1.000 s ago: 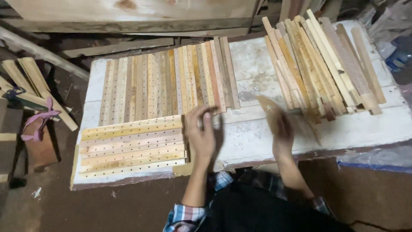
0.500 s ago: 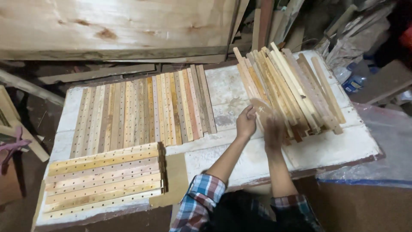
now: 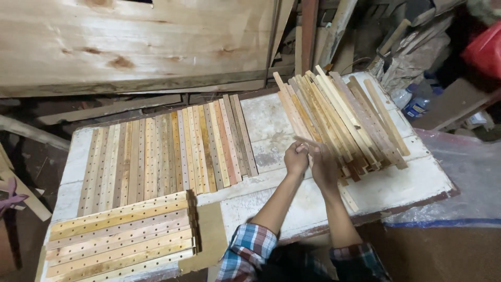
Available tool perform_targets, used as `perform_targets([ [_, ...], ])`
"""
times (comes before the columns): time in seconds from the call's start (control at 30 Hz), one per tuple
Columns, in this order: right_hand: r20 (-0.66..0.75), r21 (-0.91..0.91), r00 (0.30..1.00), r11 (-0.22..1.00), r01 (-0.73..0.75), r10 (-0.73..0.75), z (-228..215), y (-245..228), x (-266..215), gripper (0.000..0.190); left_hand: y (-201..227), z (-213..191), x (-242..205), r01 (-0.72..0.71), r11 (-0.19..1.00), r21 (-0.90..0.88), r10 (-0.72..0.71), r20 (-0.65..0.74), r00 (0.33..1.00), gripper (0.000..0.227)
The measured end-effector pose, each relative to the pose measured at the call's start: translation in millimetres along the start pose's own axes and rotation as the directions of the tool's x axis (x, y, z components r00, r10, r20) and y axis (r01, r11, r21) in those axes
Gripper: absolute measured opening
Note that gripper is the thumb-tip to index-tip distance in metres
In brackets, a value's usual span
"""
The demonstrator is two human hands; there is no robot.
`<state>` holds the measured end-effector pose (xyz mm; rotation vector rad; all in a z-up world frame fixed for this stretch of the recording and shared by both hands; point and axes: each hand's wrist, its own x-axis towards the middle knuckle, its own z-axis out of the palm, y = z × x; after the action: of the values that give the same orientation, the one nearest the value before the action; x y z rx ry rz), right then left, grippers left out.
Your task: Arranging and aligning thin wooden slats side-by-side on a workbench to prepare for assembly.
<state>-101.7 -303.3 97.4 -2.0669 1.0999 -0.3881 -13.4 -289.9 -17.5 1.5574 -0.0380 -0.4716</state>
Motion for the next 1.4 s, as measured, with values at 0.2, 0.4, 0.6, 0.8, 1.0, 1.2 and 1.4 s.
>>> perform_targets([
  [0.2, 0.014, 0.088, 0.985, 0.982, 0.17, -0.172, -2.0, 7.8, -8.2, 0.051, 17.3, -14.0, -25.9, -0.051, 0.987, -0.152, 0.038, -0.087, 0.995, 0.045],
  [0.4, 0.112, 0.403, 0.975, 0.906, 0.132, -0.192, -24.3, -69.7, -83.8, 0.05, 84.9, -90.1, -100.3, -0.123, 0.989, -0.084, 0.096, -0.276, 0.956, 0.044],
  [0.6, -0.096, 0.422, 0.897, 0.798, 0.43, -0.432, -0.3, -64.4, -101.0, 0.038, 127.2, -188.3, -153.0, -0.415, 0.907, -0.07, 0.323, -0.518, 0.792, 0.024],
  [0.8, -0.152, 0.297, 0.694, 0.637, 0.711, -0.704, 20.2, -91.5, -120.2, 0.041, 134.1, -241.3, -170.6, -0.458, 0.862, -0.218, 0.234, -0.63, 0.74, 0.017],
  [1.0, -0.046, 0.122, 0.527, 0.519, 0.846, -0.849, 59.1, -75.6, -127.5, 0.042, 118.4, -251.4, -141.6, -0.368, 0.791, -0.489, 0.038, -0.561, 0.827, 0.023],
  [1.2, 0.02, -0.065, 0.459, 0.457, 0.887, -0.888, 61.5, -83.3, -118.4, 0.046, 130.7, -254.7, -131.3, -0.299, 0.645, -0.703, 0.02, -0.375, 0.927, 0.042],
  [1.4, 0.142, -0.159, 0.871, 0.858, 0.489, -0.47, 75.2, 16.5, -18.3, 0.055, 106.6, -257.2, -101.0, -0.286, 0.385, -0.877, 0.103, -0.267, 0.958, 0.044],
])
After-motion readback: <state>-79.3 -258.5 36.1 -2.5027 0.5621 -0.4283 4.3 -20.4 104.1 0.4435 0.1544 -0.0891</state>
